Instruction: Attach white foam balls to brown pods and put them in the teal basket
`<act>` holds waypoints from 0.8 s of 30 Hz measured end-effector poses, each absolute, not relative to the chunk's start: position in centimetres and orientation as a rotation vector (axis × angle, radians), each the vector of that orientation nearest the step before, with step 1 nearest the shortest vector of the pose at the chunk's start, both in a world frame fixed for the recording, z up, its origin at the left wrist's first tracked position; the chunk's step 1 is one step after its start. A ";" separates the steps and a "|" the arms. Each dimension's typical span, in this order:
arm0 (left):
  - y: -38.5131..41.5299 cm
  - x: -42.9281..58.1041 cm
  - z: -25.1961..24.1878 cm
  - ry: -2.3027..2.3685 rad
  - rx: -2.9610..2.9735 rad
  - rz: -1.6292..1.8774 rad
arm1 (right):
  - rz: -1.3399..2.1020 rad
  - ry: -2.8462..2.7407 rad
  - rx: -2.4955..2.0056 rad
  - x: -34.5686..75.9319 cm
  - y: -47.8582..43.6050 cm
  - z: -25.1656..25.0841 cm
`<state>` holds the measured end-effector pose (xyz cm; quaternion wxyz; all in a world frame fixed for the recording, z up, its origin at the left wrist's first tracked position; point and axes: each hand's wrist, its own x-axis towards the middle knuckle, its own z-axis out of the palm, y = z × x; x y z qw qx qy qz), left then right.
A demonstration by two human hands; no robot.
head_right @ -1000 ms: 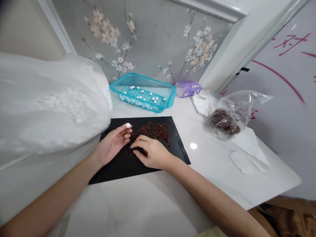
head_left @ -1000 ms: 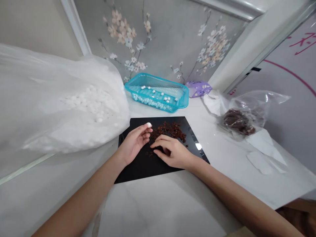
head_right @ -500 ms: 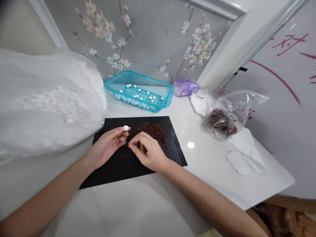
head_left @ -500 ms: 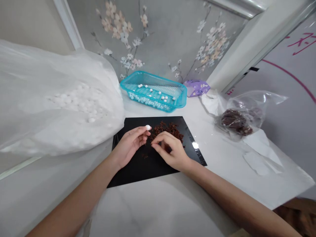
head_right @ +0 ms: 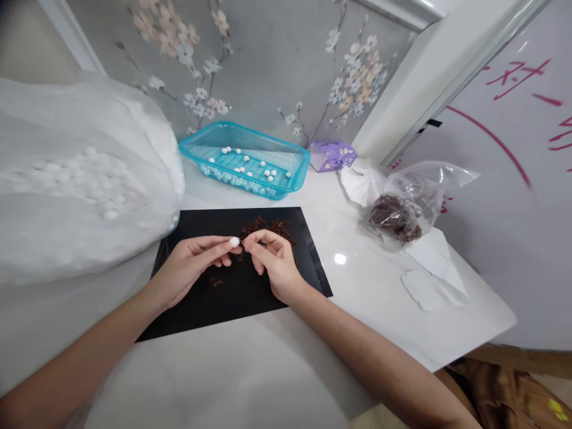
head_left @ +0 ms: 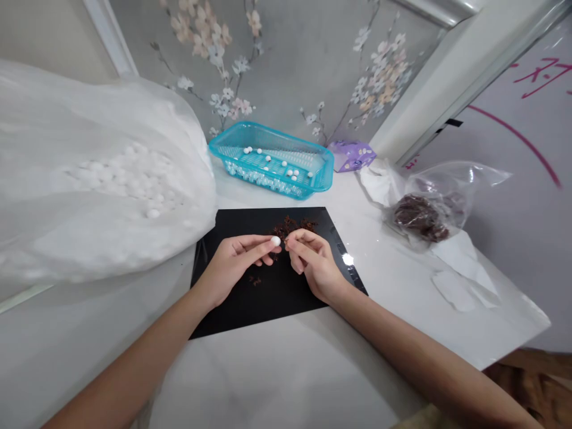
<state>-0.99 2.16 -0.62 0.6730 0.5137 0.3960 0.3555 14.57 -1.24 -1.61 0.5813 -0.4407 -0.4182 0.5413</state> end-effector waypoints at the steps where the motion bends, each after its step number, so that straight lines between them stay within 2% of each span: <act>1: 2.2 -1.0 -0.6 0.890 1.158 0.797 | 1.274 -0.978 -1.019 14.6 -1.2 -1.6; 24: 2.2 -1.1 -0.7 0.894 1.159 0.814 | 1.211 -1.070 -1.050 14.4 -1.6 -1.9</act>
